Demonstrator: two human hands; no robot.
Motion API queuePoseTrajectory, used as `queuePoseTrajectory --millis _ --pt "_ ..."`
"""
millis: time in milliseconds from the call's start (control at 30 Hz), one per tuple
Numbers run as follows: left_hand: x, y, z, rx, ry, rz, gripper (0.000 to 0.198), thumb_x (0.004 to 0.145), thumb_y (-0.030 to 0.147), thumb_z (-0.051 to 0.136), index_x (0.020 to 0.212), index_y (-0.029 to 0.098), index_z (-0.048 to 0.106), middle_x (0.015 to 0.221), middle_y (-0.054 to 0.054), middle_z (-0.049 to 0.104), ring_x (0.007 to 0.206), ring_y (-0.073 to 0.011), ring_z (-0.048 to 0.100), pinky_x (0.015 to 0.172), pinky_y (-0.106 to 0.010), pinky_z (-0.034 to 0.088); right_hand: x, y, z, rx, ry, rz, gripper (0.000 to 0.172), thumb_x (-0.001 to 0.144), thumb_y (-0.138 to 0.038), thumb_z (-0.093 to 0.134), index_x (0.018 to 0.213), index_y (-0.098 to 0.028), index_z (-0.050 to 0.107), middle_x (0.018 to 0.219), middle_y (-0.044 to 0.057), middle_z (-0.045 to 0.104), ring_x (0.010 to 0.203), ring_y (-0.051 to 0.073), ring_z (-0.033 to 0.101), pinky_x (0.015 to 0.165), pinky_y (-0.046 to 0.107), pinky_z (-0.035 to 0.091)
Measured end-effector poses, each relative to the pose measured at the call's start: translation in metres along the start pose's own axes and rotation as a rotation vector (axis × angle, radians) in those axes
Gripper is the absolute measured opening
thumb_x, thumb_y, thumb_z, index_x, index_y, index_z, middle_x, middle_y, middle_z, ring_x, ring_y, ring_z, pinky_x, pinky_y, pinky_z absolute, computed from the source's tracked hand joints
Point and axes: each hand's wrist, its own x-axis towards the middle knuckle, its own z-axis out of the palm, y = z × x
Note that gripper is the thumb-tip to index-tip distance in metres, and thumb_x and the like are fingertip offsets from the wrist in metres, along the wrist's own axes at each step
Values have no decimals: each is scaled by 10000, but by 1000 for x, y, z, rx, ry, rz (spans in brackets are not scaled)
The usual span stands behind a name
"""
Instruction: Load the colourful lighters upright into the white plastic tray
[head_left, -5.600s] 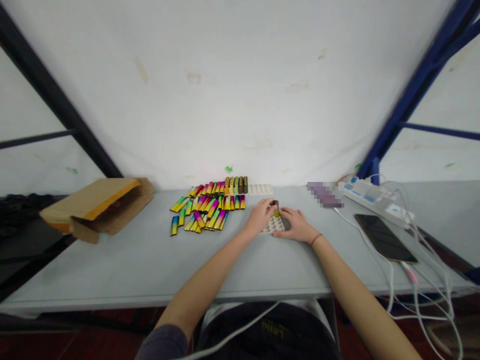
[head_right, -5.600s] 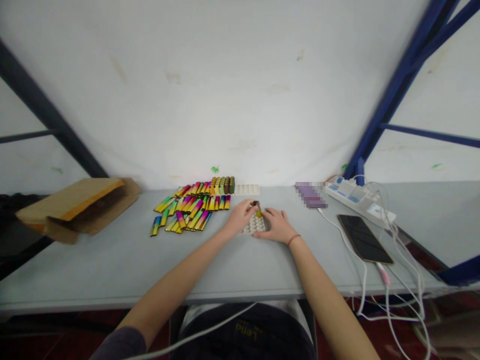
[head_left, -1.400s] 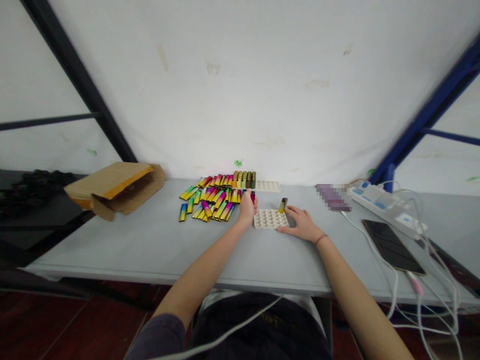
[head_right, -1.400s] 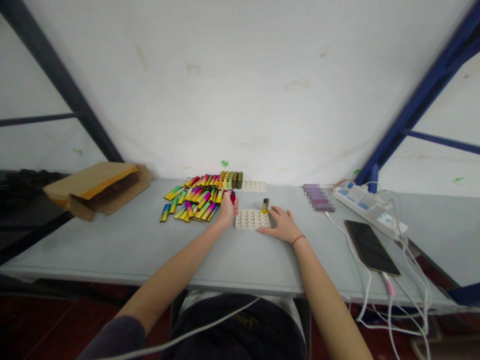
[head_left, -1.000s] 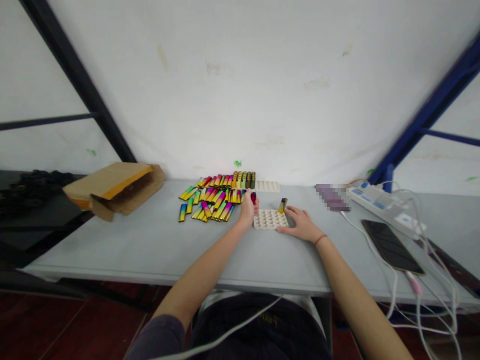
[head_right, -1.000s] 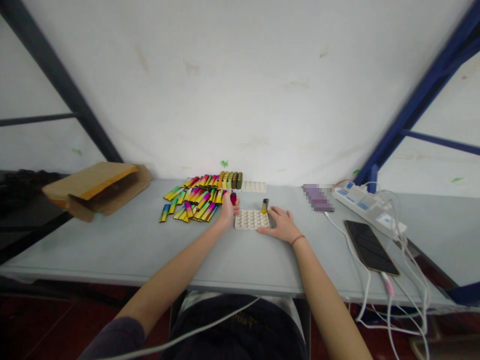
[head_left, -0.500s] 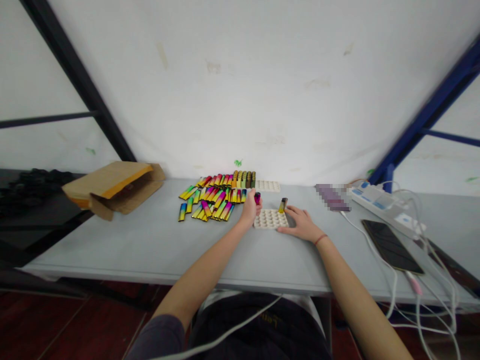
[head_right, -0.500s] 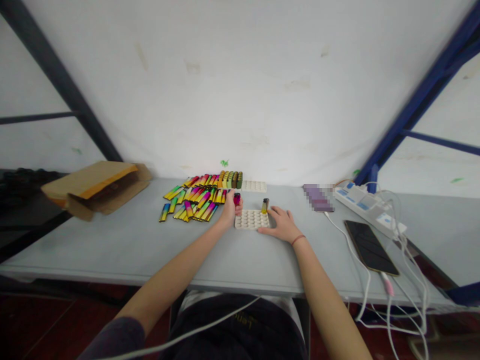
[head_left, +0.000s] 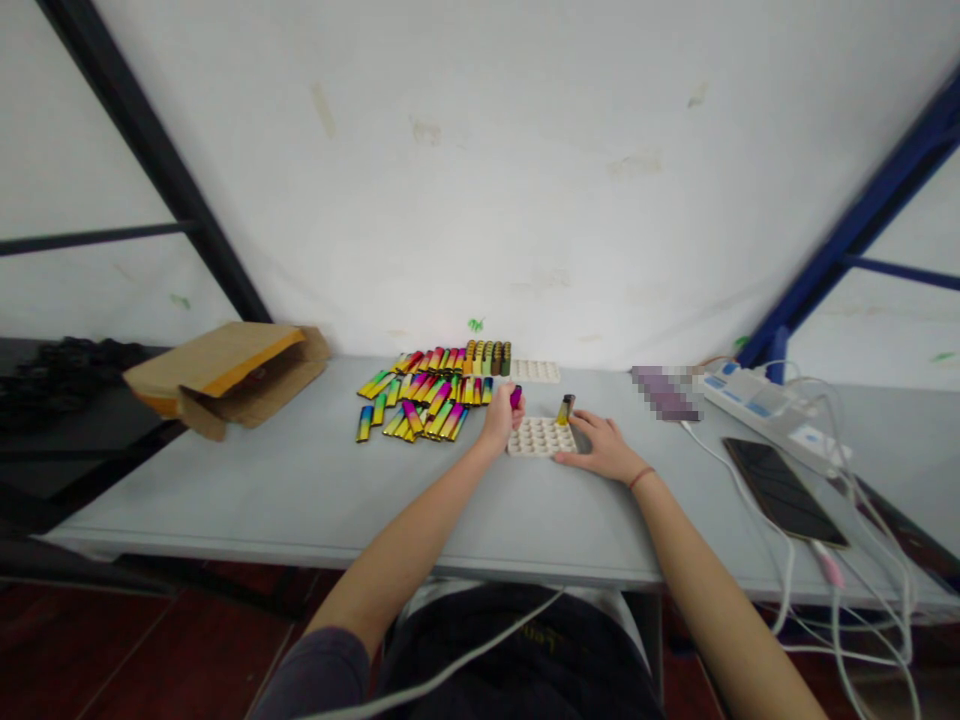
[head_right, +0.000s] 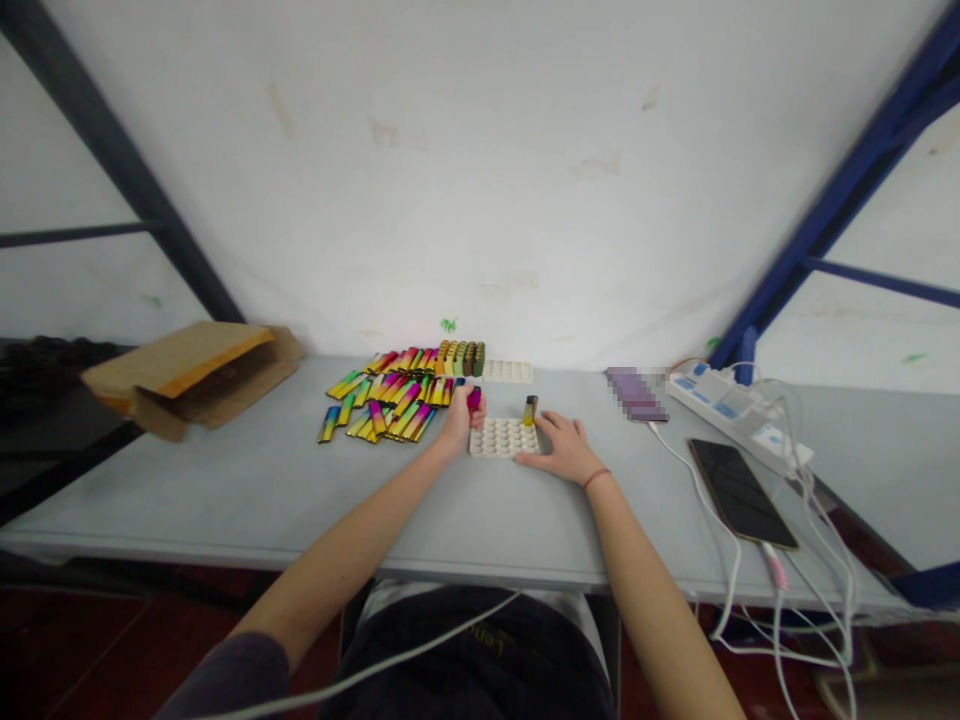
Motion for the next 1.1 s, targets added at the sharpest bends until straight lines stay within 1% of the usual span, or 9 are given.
queuePoseTrajectory --millis 267,367,433,533,633,733,800,967,1100 --pt "0 0 2 -21 -11 10 587 920 693 439 565 227 398 420 61 289 376 -77 242 413 -234 191 0 2 1 7 17 -18 828 830 -731 667 1478 -227 560 1572 201 507 1459 394 459 1211 627 278" --pt "1 3 2 1 -20 58 490 943 597 474 635 217 447 448 62 345 395 -79 285 428 -225 221 0 2 1 4 11 -14 846 826 -745 662 1481 -219 559 1576 200 500 1460 393 454 1210 621 281" --pt "2 4 1 43 -32 121 336 955 467 500 737 213 484 498 61 423 430 -86 351 453 -212 271 0 1 1 0 6 -10 850 826 -745 662 1484 -218 557 1580 197 496 1461 390 453 1210 612 287" --pt "5 4 -3 147 -79 201 138 931 295 549 836 216 488 614 59 517 515 -88 448 527 -197 371 1 1 1 -2 0 -2 854 826 -735 671 1491 -214 550 1591 201 483 1468 391 445 1209 615 288" --pt "7 -1 -5 235 -149 252 117 909 274 622 869 209 533 755 33 564 636 -100 535 614 -212 452 1 0 0 2 -4 0 860 830 -720 676 1496 -193 540 1599 214 470 1471 388 443 1213 627 274" --pt "6 -7 -3 313 -144 352 115 848 247 714 903 193 629 908 -18 615 853 -147 605 730 -238 495 1 -1 0 7 0 -12 845 833 -711 677 1489 -197 544 1586 211 488 1464 384 457 1212 629 277" --pt "4 -11 1 385 -148 400 116 805 213 752 892 185 682 936 -31 640 925 -170 607 782 -248 487 0 -1 0 9 9 -17 830 831 -715 676 1481 -214 551 1577 204 502 1458 385 463 1205 632 286" --pt "2 -22 11 542 -284 417 56 796 227 758 819 184 731 814 -14 654 821 -175 607 774 -261 470 0 -3 1 10 12 -16 824 835 -720 672 1480 -223 552 1579 204 496 1462 383 453 1206 645 267" --pt "4 -27 15 627 -301 485 74 808 253 759 860 200 754 856 -31 680 804 -184 617 765 -271 478 0 -4 1 21 9 -16 837 830 -702 693 1494 -218 534 1581 197 494 1466 379 445 1205 638 270"
